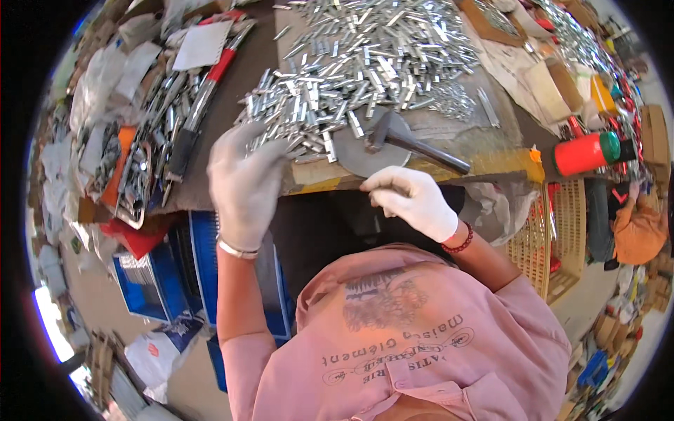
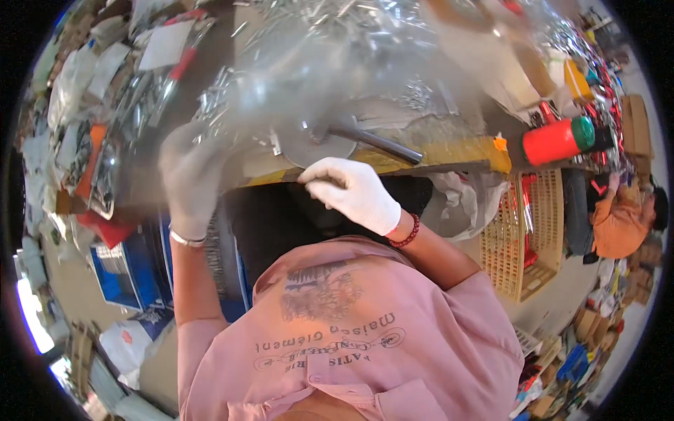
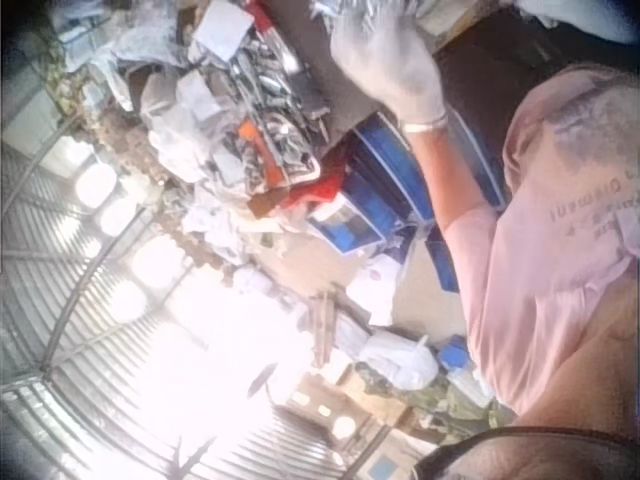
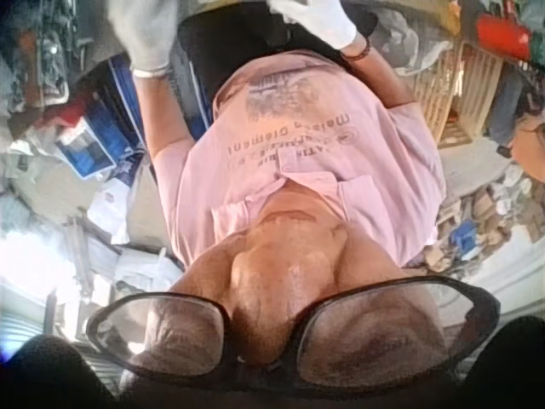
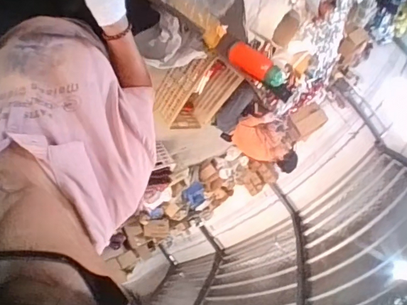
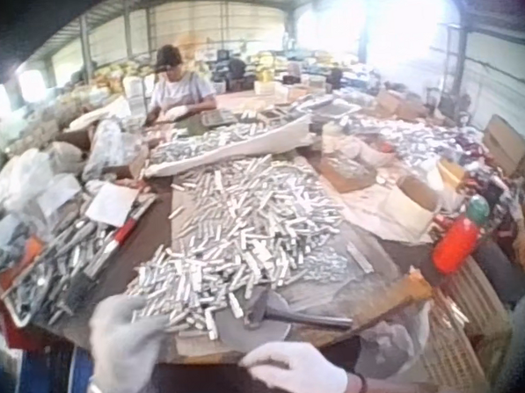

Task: Assembling small metal components using a specialized workbench fixture on a factory floor.

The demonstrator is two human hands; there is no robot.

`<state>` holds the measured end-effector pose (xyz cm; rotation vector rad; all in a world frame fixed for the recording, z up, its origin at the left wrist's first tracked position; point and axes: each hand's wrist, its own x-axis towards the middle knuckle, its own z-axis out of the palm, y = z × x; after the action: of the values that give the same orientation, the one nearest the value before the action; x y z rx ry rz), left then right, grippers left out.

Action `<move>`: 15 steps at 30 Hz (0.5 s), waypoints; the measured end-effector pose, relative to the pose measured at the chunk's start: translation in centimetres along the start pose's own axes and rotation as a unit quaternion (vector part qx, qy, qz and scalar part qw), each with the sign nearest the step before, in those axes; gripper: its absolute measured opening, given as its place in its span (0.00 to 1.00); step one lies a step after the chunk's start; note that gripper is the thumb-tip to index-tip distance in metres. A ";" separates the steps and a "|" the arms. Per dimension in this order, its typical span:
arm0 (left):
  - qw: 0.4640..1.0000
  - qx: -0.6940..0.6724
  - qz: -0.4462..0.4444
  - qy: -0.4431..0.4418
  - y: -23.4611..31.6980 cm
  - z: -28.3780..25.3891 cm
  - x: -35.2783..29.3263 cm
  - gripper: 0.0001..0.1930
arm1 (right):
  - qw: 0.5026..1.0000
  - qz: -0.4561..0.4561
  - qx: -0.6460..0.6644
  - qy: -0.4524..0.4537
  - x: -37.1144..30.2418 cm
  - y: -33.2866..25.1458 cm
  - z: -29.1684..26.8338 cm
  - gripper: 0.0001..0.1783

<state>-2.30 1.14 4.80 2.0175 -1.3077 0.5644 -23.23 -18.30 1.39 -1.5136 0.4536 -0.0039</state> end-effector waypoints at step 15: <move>0.964 -0.009 0.172 -0.201 2.7 7.9 5.5 0.12 | 0.788 -0.055 -0.463 0.402 1.0 1.7 -20.8 0.10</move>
<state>-2.49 -8.84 3.76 1.9651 -1.9218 0.2962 -28.80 -38.34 -0.28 -2.4968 1.1647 -0.6277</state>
